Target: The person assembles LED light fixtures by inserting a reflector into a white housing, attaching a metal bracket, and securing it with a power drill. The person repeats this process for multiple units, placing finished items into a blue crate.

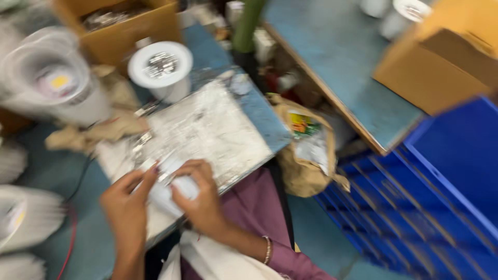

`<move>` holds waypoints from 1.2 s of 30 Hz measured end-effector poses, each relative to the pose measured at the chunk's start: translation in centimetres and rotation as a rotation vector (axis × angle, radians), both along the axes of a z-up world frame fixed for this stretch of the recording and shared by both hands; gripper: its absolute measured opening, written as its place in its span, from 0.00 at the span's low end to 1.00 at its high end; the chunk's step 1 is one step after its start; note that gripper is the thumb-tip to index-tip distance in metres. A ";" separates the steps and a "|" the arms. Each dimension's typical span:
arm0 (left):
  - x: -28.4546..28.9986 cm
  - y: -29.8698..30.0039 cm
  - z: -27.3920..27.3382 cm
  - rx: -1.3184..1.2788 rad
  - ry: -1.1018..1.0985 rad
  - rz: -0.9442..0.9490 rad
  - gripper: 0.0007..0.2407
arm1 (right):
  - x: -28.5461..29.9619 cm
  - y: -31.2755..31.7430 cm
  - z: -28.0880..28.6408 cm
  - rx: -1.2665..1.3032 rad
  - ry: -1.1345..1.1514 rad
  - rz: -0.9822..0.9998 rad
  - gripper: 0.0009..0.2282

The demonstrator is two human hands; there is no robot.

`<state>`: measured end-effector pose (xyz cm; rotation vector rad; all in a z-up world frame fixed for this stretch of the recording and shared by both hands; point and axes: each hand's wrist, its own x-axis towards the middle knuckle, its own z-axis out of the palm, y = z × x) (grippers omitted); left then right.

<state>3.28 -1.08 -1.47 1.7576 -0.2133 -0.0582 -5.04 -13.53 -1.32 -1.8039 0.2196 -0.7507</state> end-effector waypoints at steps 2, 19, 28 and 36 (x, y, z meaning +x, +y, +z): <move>-0.1 0.2 -0.4 -0.044 -0.006 0.009 0.07 | -0.3 0.0 0.2 0.035 0.010 -0.003 0.10; 6.8 -1.6 -1.8 0.092 -0.063 -0.079 0.04 | 1.6 0.0 -4.5 0.104 -0.077 0.000 0.05; 3.9 0.9 -2.2 -0.015 -0.123 -0.111 0.05 | 0.7 -2.1 -4.5 0.241 -0.135 0.104 0.04; 0.5 0.5 -0.5 0.098 -0.085 0.004 0.04 | 0.2 -5.6 -4.9 0.378 0.012 0.186 0.10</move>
